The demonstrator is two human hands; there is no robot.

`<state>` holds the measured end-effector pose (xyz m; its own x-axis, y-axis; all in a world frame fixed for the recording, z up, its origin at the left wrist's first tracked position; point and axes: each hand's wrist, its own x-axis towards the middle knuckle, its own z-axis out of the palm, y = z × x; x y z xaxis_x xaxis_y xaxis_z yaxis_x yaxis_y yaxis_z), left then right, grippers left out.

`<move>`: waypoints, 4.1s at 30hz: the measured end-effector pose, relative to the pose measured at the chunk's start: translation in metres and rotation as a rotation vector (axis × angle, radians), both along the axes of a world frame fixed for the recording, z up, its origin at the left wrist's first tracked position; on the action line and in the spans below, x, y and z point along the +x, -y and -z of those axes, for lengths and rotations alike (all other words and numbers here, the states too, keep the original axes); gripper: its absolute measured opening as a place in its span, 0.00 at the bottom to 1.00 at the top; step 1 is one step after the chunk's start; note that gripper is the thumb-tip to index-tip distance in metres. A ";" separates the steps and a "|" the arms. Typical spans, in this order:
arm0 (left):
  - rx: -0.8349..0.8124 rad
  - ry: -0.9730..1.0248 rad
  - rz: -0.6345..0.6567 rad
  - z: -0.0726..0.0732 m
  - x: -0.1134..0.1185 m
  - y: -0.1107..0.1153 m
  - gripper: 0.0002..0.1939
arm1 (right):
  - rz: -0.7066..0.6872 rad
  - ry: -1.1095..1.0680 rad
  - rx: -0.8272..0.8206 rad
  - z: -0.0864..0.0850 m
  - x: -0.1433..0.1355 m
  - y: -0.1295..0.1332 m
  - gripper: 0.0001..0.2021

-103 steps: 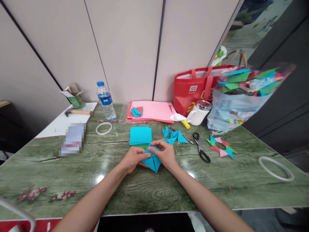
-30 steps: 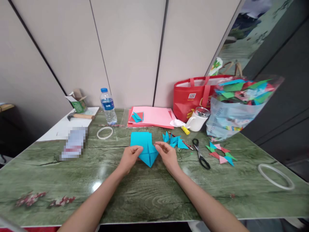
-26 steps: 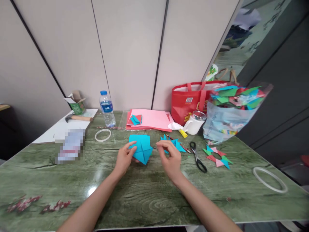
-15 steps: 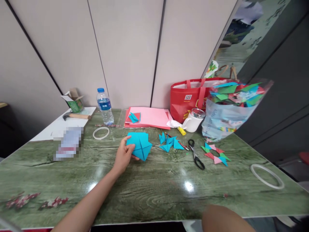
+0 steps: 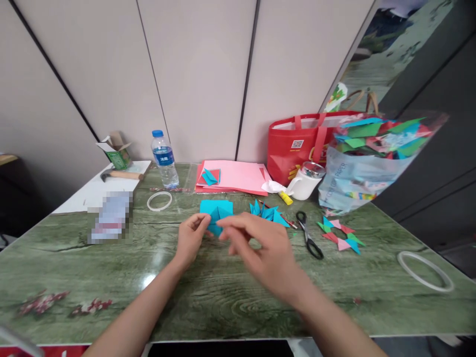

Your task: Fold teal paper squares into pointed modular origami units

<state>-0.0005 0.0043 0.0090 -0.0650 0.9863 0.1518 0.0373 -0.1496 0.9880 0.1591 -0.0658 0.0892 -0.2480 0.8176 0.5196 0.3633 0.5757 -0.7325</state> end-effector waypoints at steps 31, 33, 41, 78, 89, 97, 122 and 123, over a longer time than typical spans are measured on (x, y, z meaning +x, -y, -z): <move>0.063 -0.201 0.091 0.006 0.006 0.009 0.10 | 0.187 -0.274 0.015 0.100 0.010 -0.053 0.02; 0.099 -0.245 0.079 0.004 0.006 0.009 0.08 | 0.203 -0.319 -0.027 0.100 0.010 -0.054 0.02; 0.030 -0.096 0.090 0.007 0.010 0.010 0.05 | 0.141 -0.434 -0.258 0.107 0.009 -0.060 0.05; -0.192 0.312 0.104 0.006 0.019 0.014 0.46 | 0.048 -0.667 -0.522 0.103 -0.005 -0.054 0.24; -0.246 0.300 0.110 0.008 0.018 0.012 0.38 | 0.098 -0.633 -0.530 0.104 -0.006 -0.054 0.21; -0.242 0.290 0.107 0.012 0.018 0.011 0.23 | 0.073 -0.601 -0.530 0.107 -0.004 -0.056 0.21; -0.261 0.201 0.206 0.016 0.013 0.010 0.16 | 0.064 -0.490 -0.593 0.107 -0.002 -0.054 0.18; -0.285 0.205 0.182 0.016 0.013 0.010 0.16 | 0.067 -0.475 -0.589 0.107 -0.002 -0.054 0.17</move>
<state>0.0130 -0.0061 -0.0065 0.1141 0.9853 -0.1273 -0.1674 0.1454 0.9751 0.1572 -0.0119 -0.0180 -0.0467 0.9984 0.0308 -0.0480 0.0286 -0.9984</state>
